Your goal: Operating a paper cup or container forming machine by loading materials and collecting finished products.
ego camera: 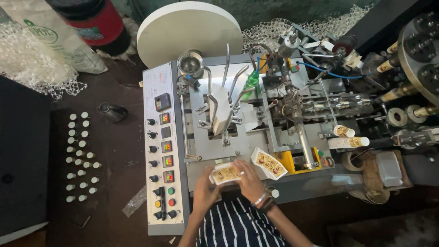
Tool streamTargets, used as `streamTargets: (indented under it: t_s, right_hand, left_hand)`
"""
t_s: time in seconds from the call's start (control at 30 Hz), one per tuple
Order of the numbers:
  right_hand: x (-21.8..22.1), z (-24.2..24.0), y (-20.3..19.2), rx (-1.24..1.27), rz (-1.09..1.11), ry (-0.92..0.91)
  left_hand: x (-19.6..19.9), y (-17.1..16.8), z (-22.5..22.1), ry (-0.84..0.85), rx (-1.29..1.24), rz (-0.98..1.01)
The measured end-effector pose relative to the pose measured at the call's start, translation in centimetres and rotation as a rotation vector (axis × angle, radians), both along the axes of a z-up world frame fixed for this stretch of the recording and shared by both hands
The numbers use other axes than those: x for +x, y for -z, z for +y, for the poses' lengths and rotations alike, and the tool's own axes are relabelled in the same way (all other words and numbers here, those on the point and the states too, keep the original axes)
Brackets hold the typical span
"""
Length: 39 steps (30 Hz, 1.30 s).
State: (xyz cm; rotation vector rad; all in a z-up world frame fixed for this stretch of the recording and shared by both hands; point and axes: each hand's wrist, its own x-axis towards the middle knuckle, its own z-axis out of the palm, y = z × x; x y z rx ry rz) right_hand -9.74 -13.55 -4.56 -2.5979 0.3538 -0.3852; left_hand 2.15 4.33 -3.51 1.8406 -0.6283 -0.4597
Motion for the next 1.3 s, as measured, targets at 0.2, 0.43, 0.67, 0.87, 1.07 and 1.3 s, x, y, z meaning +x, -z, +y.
streamTargets:
  t_s: [0.2, 0.43, 0.67, 0.87, 1.07, 1.3]
  right_hand:
    - [-1.3, -1.0, 0.0, 0.135, 0.091, 0.058]
    - [-5.6, -6.0, 1.0, -0.184, 0.064, 0.447]
    - [-6.7, -7.8, 2.9, -0.014, -0.056, 0.454]
    - [-6.9, -6.9, 0.2, 0.18, -0.109, 0.408]
    - [-5.7, -0.2, -5.4, 1.066, 0.067, 0.095]
    - [-6.5, 0.5, -3.9, 1.074, 0.01, 0.085]
  left_hand:
    - [0.7, 2.6, 0.3, 0.03, 0.133, -0.242]
    - [0.9, 2.5, -0.5, 0.031, 0.233, -0.238]
    - [0.6, 1.0, -0.8, 0.072, 0.323, -0.326]
    - [-1.1, 0.0, -1.1, 0.062, 0.182, -0.315]
    - [-2.5, -8.6, -3.2, 0.344, -0.085, 0.424]
    - [-2.2, -6.9, -2.8, 0.304, -0.176, 0.21]
